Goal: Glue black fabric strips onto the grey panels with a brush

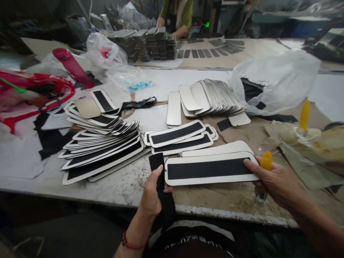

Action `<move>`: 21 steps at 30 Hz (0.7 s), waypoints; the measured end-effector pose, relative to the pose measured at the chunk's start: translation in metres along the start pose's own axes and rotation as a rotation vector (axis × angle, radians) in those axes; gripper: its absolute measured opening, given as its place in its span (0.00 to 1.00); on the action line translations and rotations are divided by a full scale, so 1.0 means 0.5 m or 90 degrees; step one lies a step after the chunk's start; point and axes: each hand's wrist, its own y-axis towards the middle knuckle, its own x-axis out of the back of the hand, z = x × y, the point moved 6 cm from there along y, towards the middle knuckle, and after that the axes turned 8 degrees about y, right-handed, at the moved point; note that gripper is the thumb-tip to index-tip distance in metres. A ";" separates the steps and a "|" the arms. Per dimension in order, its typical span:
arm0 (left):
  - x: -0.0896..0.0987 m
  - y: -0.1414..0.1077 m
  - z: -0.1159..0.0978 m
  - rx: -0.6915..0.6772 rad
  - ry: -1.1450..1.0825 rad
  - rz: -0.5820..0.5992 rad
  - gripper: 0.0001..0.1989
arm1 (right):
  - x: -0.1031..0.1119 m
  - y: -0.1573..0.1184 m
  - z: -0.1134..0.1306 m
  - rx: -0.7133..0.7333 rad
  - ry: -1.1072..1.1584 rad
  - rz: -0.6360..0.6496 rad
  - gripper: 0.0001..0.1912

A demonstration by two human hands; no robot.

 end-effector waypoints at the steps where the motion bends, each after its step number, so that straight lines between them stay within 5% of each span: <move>1: 0.006 0.001 -0.001 -0.006 0.017 -0.009 0.13 | -0.003 0.000 0.002 0.001 -0.008 -0.010 0.26; 14: 0.081 0.016 -0.023 -0.023 0.166 -0.191 0.17 | -0.102 -0.025 0.087 0.125 -0.089 0.167 0.21; 21: 0.099 0.016 -0.029 -0.031 0.187 -0.212 0.16 | -0.107 -0.015 0.084 0.183 -0.149 0.180 0.19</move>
